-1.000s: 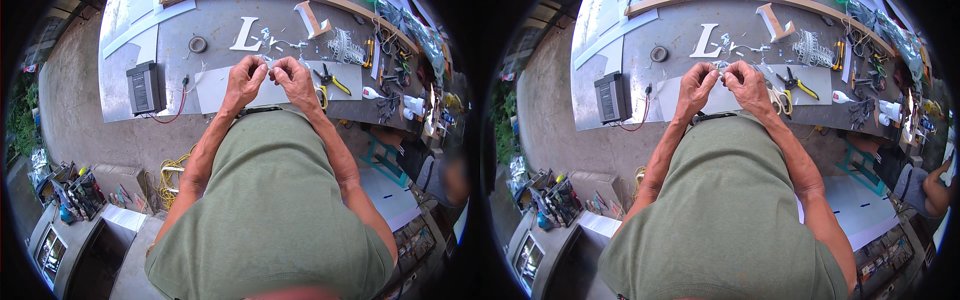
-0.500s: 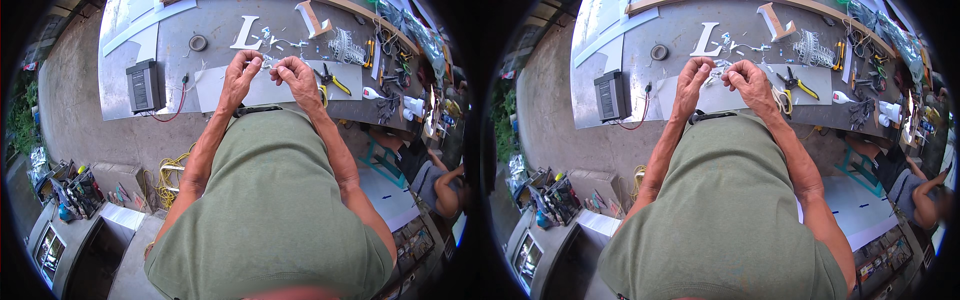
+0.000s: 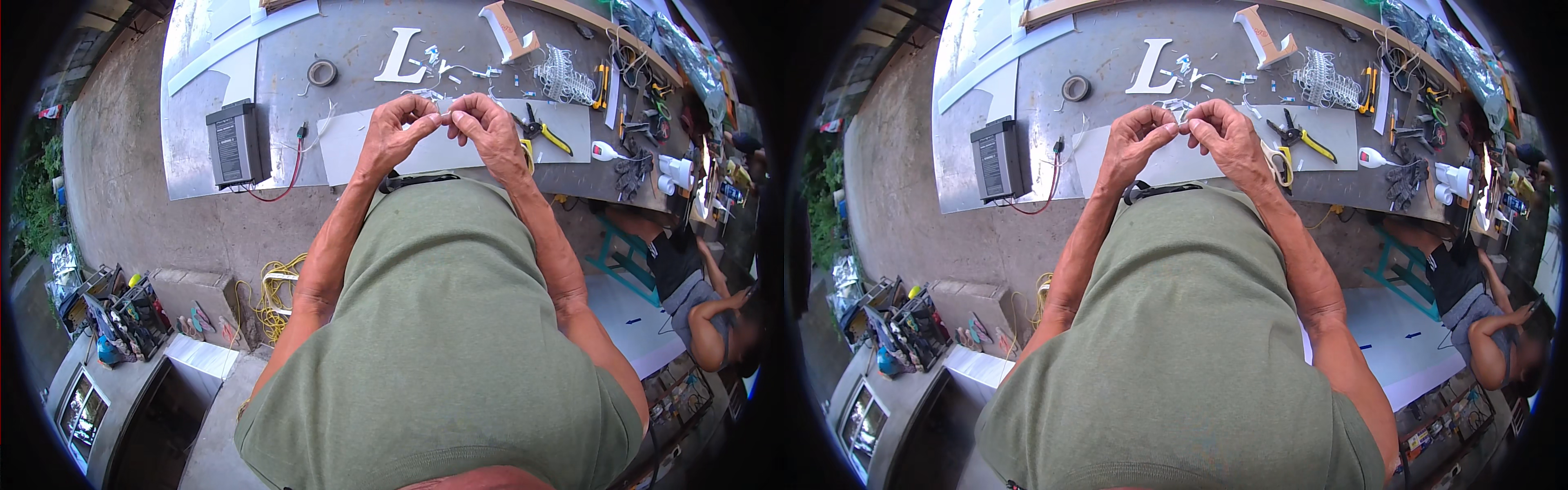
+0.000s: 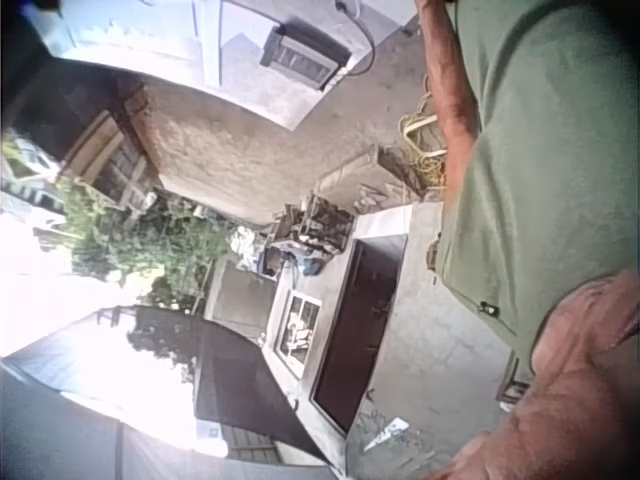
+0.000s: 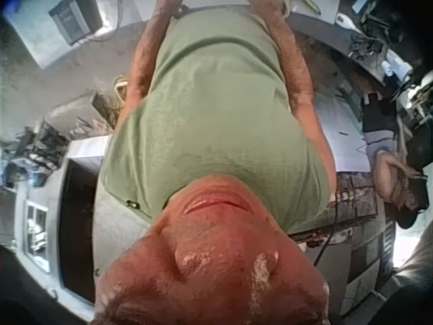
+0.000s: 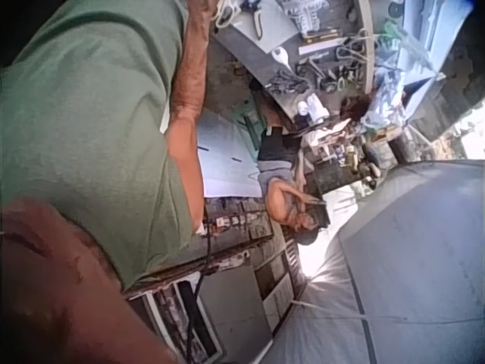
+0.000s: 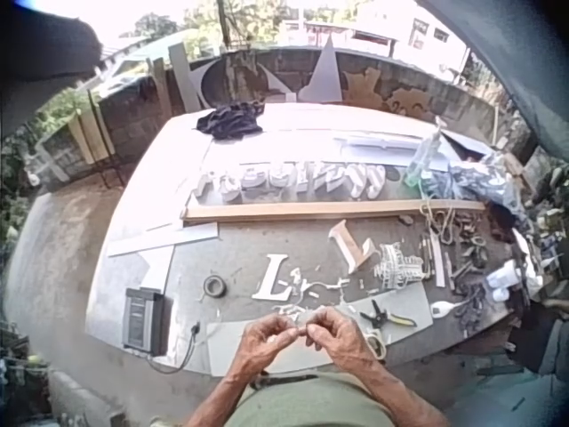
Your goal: Preparing and connecting electrical wiring for acrylic sign letters on a worktable.
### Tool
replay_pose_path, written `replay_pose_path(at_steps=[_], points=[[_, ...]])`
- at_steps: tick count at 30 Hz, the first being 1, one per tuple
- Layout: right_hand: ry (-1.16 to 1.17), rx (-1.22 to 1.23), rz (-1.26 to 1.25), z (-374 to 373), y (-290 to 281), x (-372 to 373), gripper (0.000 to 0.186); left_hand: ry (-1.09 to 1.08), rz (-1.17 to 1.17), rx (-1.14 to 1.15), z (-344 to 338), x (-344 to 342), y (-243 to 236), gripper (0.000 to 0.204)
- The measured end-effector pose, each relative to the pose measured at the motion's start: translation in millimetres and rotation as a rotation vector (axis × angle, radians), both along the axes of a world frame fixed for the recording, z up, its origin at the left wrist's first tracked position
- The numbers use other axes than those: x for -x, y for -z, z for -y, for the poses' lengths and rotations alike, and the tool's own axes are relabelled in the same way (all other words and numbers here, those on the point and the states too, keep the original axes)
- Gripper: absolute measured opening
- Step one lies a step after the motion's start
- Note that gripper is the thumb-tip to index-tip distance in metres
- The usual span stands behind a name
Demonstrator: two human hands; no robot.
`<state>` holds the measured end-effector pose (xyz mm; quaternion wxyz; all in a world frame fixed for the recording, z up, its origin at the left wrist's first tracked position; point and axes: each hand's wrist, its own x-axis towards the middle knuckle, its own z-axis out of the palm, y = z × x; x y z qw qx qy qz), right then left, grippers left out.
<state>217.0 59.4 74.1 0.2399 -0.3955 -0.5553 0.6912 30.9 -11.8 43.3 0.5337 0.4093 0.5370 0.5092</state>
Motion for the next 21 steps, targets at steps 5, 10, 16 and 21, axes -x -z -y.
replay_pose_path(at_steps=[5,10,16,21], points=[[-0.003,-0.395,0.118,1.7,-2.5,0.7,0.016,-0.011,0.03,0.031,0.7,0.0,-3.5,0.015],[-0.052,-0.681,0.222,1.4,-5.3,2.8,0.011,-0.01,0.064,0.071,0.1,-0.9,-0.1,0.014],[-0.054,-0.788,0.229,-0.1,-6.3,3.0,0.009,-0.005,0.091,0.075,0.8,-3.3,-3.4,0.017],[-0.055,-0.81,0.247,0.5,-3.9,3.3,0.01,0.021,0.072,0.088,-1.0,-3.5,-2.4,0.018]])
